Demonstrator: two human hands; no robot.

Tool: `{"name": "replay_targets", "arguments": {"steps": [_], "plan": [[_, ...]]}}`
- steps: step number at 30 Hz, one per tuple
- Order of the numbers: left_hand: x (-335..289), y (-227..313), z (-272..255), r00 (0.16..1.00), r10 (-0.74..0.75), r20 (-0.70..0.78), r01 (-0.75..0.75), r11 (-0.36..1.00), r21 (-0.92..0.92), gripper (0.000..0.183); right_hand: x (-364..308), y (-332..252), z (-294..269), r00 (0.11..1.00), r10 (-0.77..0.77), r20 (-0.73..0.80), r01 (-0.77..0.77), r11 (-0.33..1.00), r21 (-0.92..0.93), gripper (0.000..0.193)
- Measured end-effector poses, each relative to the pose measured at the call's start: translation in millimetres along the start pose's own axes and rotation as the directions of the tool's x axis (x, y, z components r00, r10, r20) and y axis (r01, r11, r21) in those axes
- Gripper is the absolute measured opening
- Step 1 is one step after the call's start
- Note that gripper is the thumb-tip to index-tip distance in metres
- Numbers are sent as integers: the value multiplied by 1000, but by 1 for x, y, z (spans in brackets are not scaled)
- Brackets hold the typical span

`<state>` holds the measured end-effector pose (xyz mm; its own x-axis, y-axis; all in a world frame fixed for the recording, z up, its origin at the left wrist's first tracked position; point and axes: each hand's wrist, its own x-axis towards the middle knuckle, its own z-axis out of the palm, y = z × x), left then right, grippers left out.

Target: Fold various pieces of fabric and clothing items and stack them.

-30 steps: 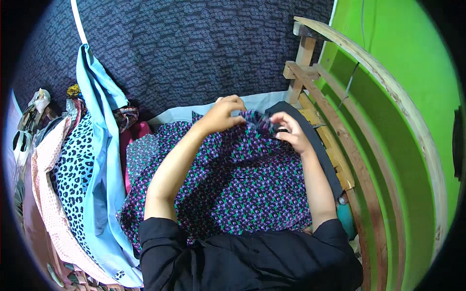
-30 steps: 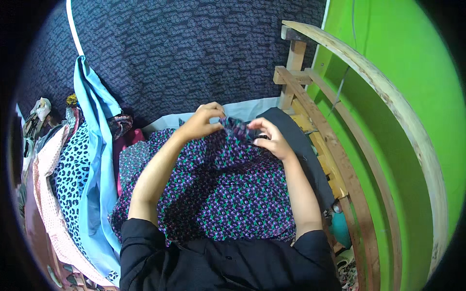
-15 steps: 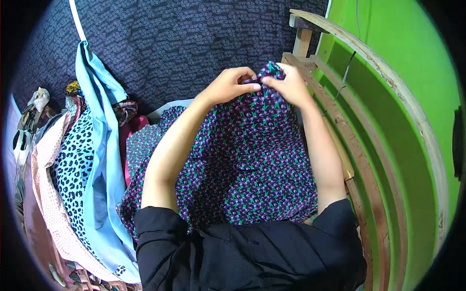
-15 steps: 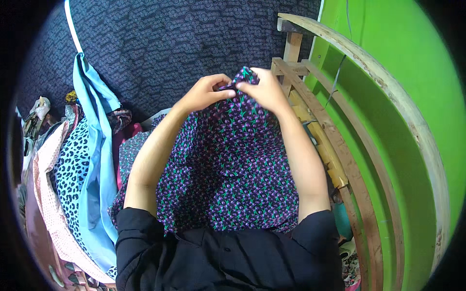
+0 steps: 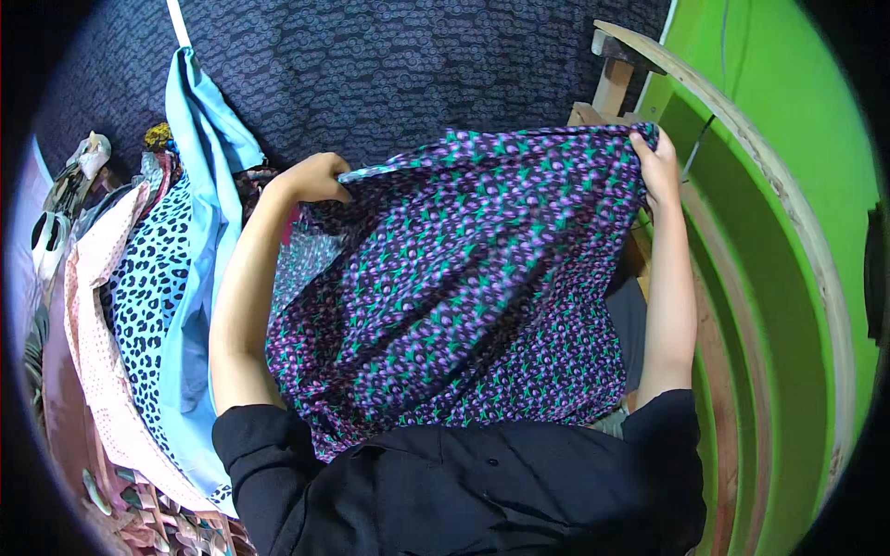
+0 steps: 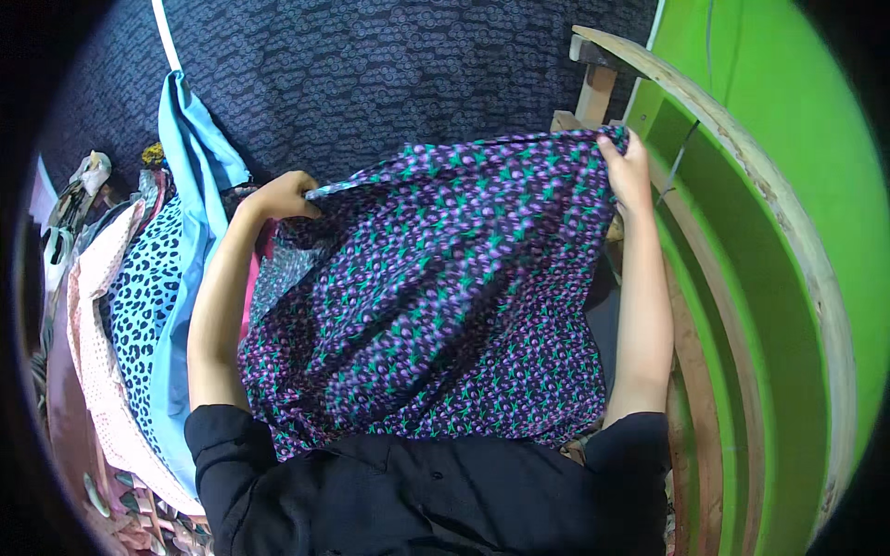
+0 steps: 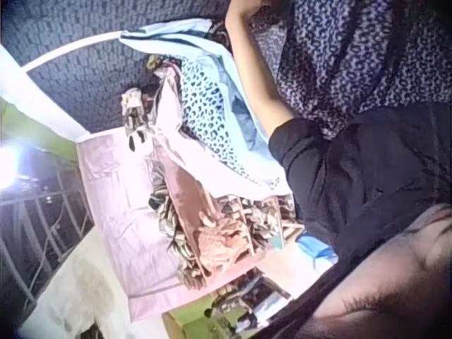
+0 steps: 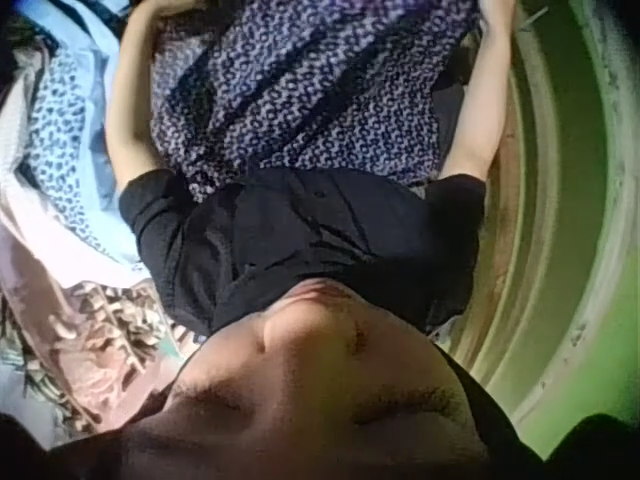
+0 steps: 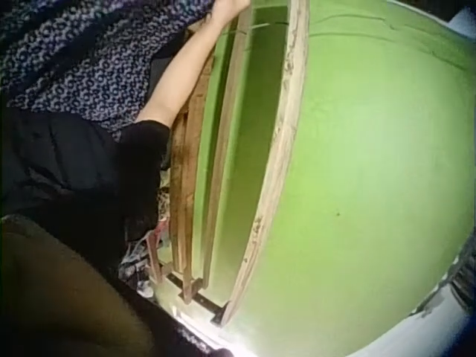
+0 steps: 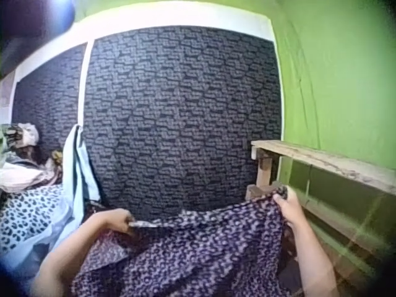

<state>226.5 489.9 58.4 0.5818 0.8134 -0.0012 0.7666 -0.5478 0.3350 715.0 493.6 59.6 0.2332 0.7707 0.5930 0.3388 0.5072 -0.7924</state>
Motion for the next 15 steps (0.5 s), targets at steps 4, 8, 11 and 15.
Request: {"name": "replay_targets", "arguments": {"steps": [4,8,11,15], "plan": [[-26,18,-13,972,-232,24,225,906,-359,15,-3,10,-3,985,166,37,-170,971,167,11],[-36,6,-8,974,-228,4,220,935,-278,22,-1,0,6,970,203,131,-230,941,247,21],[-38,9,14,975,-221,-35,196,918,-344,32,-7,-14,2,921,182,345,-217,974,68,51],[-61,18,70,988,-155,-1,154,987,-52,74,-36,-19,-11,636,229,737,49,941,-334,81]]}}
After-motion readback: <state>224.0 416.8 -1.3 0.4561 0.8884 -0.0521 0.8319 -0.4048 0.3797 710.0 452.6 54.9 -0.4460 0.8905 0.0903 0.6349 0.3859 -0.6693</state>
